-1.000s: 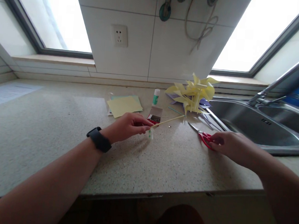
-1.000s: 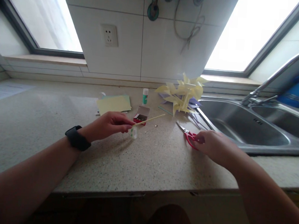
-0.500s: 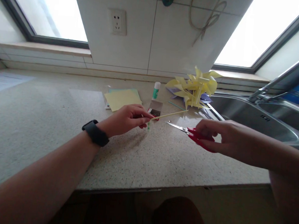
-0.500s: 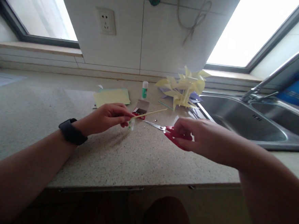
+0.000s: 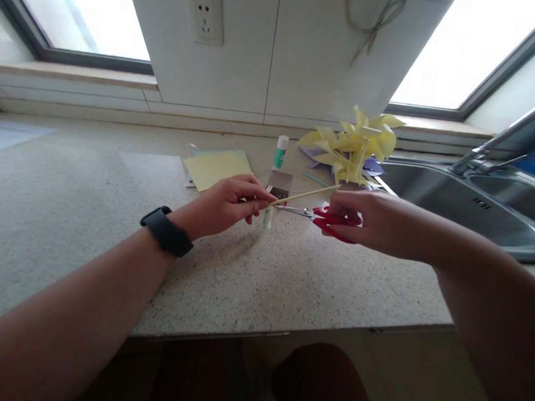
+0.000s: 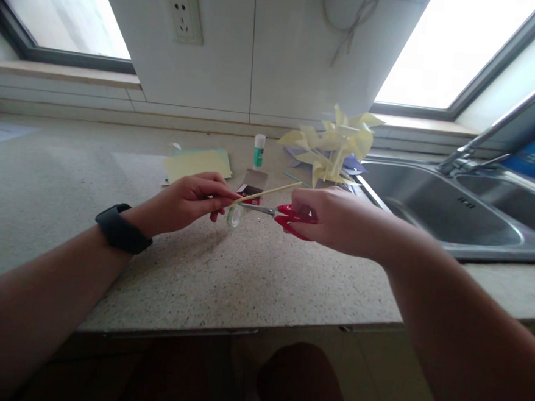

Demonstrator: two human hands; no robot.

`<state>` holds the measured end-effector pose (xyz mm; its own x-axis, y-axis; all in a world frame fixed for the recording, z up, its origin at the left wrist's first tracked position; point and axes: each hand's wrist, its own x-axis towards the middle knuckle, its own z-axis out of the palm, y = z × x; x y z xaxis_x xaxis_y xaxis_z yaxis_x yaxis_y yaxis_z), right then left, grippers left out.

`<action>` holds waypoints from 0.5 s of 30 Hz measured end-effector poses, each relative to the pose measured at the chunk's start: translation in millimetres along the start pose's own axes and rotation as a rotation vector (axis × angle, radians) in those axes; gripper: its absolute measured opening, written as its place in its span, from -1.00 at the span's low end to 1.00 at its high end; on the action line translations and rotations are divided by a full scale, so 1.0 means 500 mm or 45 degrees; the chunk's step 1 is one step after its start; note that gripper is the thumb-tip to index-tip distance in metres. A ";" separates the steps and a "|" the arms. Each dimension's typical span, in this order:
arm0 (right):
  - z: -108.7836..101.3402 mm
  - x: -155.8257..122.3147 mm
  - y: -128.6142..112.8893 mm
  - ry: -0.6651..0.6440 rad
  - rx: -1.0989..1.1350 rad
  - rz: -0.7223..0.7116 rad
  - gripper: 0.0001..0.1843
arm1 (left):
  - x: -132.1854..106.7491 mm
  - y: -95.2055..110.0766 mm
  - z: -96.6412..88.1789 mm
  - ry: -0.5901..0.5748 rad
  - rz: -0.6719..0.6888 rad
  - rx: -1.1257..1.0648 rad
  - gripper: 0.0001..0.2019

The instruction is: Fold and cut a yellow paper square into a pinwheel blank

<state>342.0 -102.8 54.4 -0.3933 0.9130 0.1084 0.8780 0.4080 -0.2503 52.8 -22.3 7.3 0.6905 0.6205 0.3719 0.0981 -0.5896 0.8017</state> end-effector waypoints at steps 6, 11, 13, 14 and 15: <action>0.001 0.012 -0.003 -0.077 -0.142 -0.009 -0.62 | -0.001 -0.007 -0.003 0.010 0.043 0.082 -0.76; -0.002 0.013 -0.005 -0.132 -0.102 0.020 -0.62 | 0.001 -0.014 -0.004 0.029 0.063 0.095 -0.74; -0.004 0.013 -0.005 -0.149 -0.105 0.032 -0.61 | 0.001 -0.015 -0.005 0.036 0.071 0.105 -0.74; -0.004 0.013 -0.005 -0.156 -0.107 0.033 -0.61 | 0.001 -0.015 -0.005 0.038 0.082 0.121 -0.74; -0.004 0.013 -0.005 -0.159 -0.112 0.034 -0.60 | 0.001 -0.015 -0.006 0.039 0.094 0.138 -0.75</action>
<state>337.7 -97.9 57.6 -0.3956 0.9182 -0.0190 0.9070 0.3874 -0.1654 50.6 -16.1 3.0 0.6765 0.5877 0.4438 0.1258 -0.6860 0.7166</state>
